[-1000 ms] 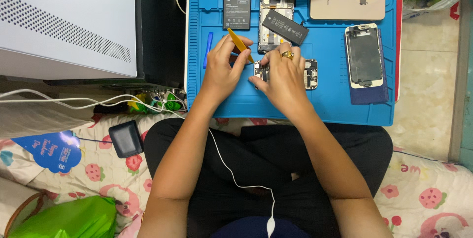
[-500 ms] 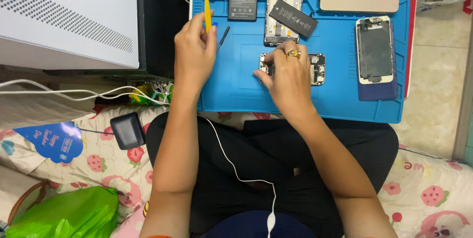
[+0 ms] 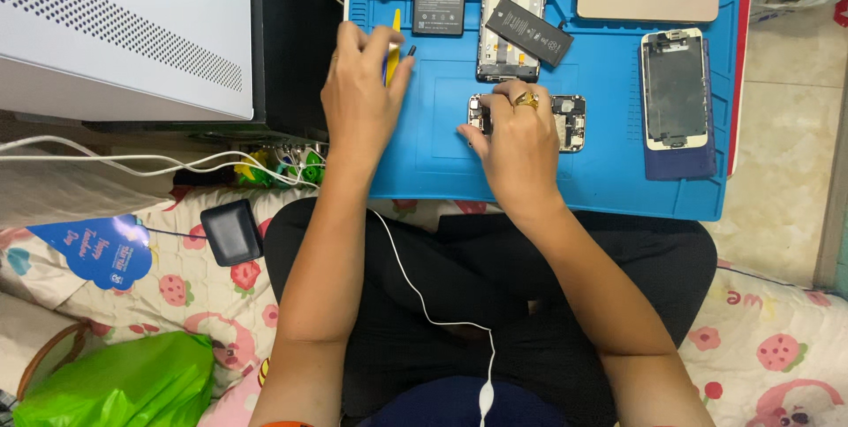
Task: The person disassembles a smartphone by removing the back cover and battery. They then use a plastic pry tool to detach the battery and disconnect internal cables. The person places the removed components on a blue work mat.
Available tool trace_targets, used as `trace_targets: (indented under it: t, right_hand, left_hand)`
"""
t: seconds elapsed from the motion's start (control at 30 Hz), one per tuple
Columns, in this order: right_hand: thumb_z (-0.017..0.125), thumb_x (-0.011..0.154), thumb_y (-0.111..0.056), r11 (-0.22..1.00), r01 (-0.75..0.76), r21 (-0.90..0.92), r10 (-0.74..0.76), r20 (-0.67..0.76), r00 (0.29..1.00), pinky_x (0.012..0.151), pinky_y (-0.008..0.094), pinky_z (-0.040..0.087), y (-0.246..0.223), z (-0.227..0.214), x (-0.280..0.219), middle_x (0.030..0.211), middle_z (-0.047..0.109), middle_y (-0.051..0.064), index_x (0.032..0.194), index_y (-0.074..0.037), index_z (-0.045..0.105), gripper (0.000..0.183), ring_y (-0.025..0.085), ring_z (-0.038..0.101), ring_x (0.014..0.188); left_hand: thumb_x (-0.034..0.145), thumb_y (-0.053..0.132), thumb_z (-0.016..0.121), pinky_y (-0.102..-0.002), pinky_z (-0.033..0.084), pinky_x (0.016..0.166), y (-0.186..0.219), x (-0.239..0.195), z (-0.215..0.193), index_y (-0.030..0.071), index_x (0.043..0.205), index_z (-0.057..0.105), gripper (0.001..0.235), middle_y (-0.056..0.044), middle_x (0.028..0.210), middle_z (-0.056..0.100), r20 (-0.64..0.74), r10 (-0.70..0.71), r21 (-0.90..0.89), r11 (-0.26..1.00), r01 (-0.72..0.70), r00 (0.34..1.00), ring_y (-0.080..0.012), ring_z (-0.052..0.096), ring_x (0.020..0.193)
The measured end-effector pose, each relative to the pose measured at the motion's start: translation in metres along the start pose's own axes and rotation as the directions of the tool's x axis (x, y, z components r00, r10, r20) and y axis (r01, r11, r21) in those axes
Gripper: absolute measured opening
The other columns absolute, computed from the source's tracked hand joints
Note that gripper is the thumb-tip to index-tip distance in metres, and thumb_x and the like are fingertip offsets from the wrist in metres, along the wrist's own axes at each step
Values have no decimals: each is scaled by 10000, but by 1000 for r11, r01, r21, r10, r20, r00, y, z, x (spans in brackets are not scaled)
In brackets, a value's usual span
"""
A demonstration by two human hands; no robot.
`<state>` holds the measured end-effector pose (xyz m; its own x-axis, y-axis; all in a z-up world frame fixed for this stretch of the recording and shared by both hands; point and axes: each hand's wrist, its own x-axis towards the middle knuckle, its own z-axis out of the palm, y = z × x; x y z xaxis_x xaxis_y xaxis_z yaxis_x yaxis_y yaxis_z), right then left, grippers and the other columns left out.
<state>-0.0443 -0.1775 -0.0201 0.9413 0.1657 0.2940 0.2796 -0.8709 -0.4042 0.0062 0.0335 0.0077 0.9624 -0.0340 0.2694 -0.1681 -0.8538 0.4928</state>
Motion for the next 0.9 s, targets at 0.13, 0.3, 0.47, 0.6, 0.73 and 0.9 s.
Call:
trace_targets:
  t: [0.13, 0.3, 0.47, 0.6, 0.73, 0.9]
  right_hand:
    - [976, 819, -297, 1000, -1, 1, 1, -9, 1000, 868, 493, 569, -1, -1, 0, 1195, 700, 110, 1139, -30, 766, 467, 368, 571, 1144]
    - [996, 790, -262, 998, 58, 7, -58, -15, 998, 882, 467, 519, -2, -7, 3, 1124, 691, 124, 1112, -51, 687, 494, 364, 554, 1029]
    - [991, 739, -343, 990, 116, -75, -115, 20, 993, 854, 441, 536, 5, -14, 6, 1046, 665, 86, 1077, -72, 740, 500, 337, 638, 1087]
    - [996, 697, -284, 991, 129, 30, -132, 204, 970, 946, 442, 530, 7, -38, 12, 1162, 691, 118, 1162, -29, 775, 575, 352, 620, 1174]
    - [989, 684, -267, 988, 152, 16, -151, 225, 962, 977, 447, 536, 9, -42, 11, 1204, 683, 116, 1182, -20, 773, 596, 358, 613, 1205]
    - [978, 720, -244, 996, 75, 51, -86, 282, 955, 1003, 454, 541, 6, -44, 11, 1237, 680, 127, 1210, -1, 766, 587, 351, 613, 1236]
  left_hand:
    - [969, 268, 841, -517, 552, 562, -1, -2, 16, 153, 1059, 641, 248, -91, 1054, 437, 44, -41, 49, 998, 39, 998, -340, 604, 990]
    - [951, 293, 839, -525, 553, 657, -4, -1, 29, 114, 984, 586, 311, -120, 1069, 510, -28, -15, 144, 989, 19, 999, -364, 594, 1000]
    - [851, 257, 895, -469, 626, 708, -10, 1, 40, 132, 832, 637, 287, -37, 921, 518, -99, 63, 176, 983, -45, 993, -325, 661, 973]
    - [841, 264, 888, -426, 609, 732, -3, -2, 35, 153, 835, 652, 261, -8, 920, 536, -75, 64, 175, 983, -50, 995, -290, 652, 977]
    - [817, 236, 898, -421, 604, 712, -3, -2, 41, 150, 801, 640, 273, -19, 876, 536, -104, 98, 198, 977, -76, 990, -294, 653, 940]
    - [886, 224, 862, -345, 582, 710, 0, -4, 43, 157, 803, 654, 234, 7, 854, 543, -74, 128, 171, 979, -114, 989, -236, 638, 931]
